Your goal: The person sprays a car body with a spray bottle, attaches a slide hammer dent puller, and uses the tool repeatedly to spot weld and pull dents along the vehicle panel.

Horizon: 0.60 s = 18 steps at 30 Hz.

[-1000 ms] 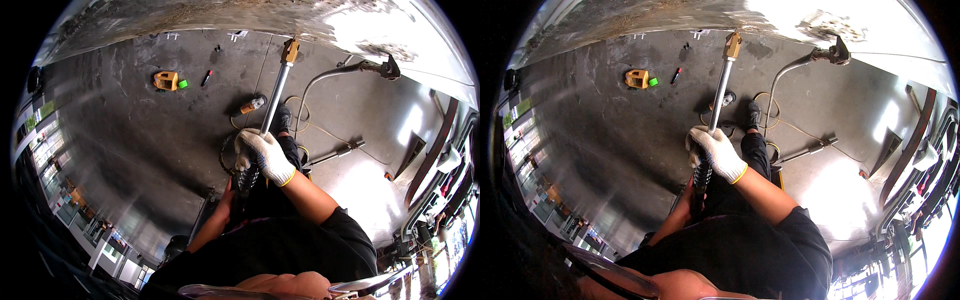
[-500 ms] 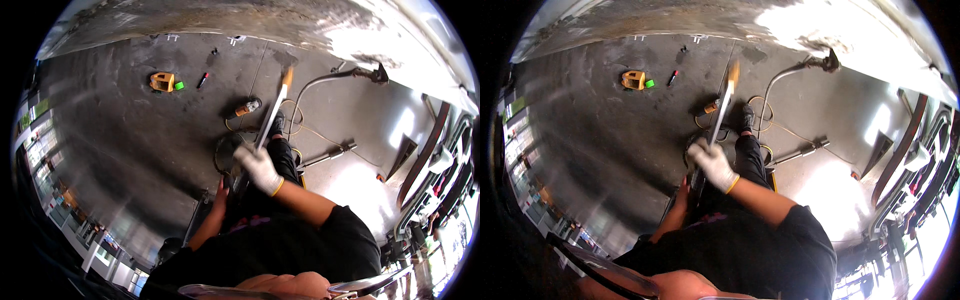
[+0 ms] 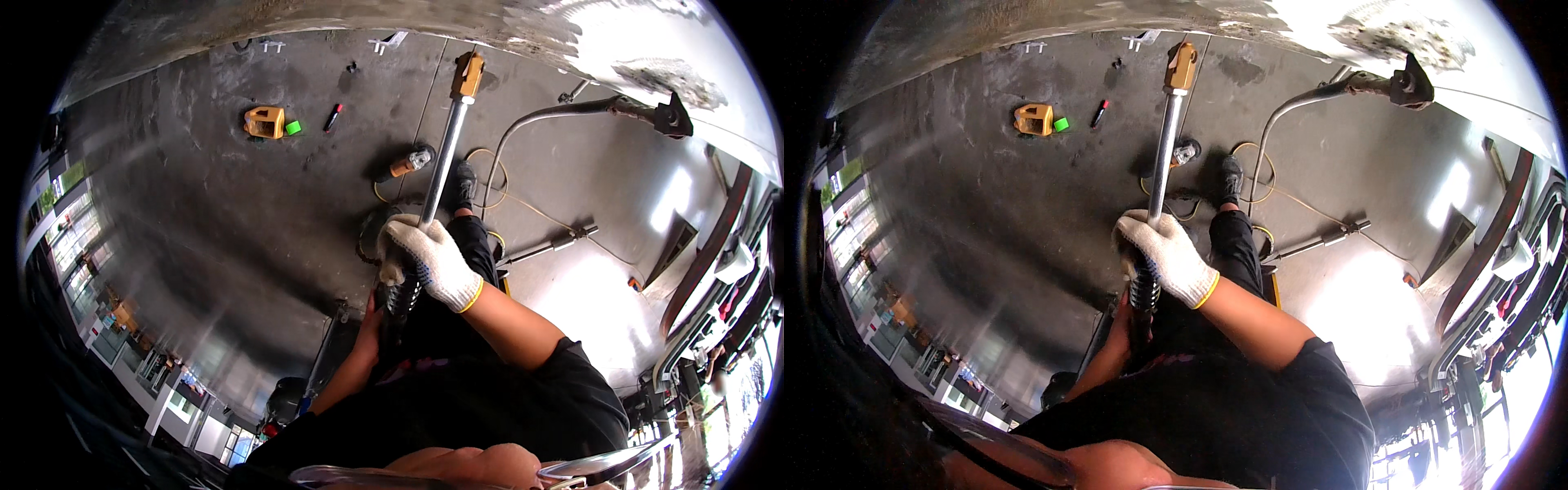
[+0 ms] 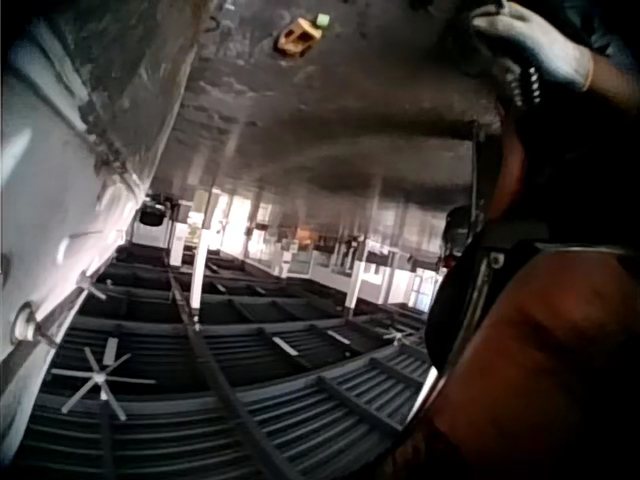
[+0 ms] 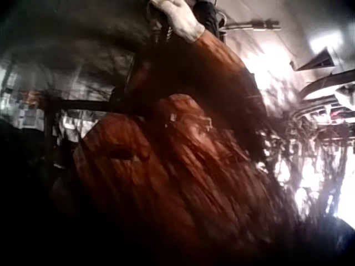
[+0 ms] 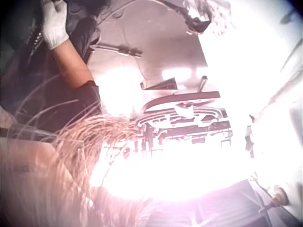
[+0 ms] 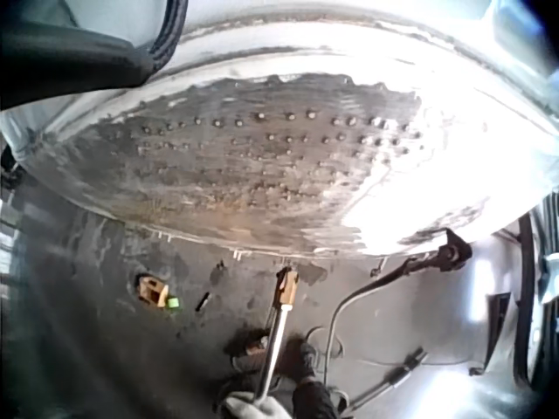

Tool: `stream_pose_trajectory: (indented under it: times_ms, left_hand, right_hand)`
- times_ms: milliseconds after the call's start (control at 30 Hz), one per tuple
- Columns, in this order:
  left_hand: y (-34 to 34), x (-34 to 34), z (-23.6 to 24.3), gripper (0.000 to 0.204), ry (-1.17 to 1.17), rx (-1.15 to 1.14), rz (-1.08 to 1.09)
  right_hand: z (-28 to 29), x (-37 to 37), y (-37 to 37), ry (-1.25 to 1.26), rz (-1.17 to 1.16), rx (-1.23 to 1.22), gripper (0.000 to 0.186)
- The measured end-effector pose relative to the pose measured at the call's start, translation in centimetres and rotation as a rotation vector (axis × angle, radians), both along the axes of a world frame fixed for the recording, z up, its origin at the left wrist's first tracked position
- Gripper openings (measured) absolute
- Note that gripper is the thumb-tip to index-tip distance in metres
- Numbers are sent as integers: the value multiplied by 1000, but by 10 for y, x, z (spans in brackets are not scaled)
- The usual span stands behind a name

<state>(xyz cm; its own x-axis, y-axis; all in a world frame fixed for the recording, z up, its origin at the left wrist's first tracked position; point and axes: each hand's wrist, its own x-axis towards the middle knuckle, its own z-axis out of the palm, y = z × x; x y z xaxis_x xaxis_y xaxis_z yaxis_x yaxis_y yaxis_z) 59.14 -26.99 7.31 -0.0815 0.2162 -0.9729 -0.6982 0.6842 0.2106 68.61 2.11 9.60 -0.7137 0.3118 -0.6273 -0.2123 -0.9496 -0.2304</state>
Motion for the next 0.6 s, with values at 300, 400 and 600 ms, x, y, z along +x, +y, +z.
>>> stream_pose_trajectory:
  times_ms: [300, 400, 600]
  left_hand:
    - [10, 5, 3, 71, 50, -40, -53]
    - [14, -5, 9, 80, -48, -22, -40]
    - [28, -2, 1, 55, 32, -182, -143]
  right_hand:
    - [5, 10, 13, 40, 24, 78, 27]
    - [7, 9, 15, 22, 16, 53, 30]
    - [3, 11, -2, 27, -68, 213, 27]
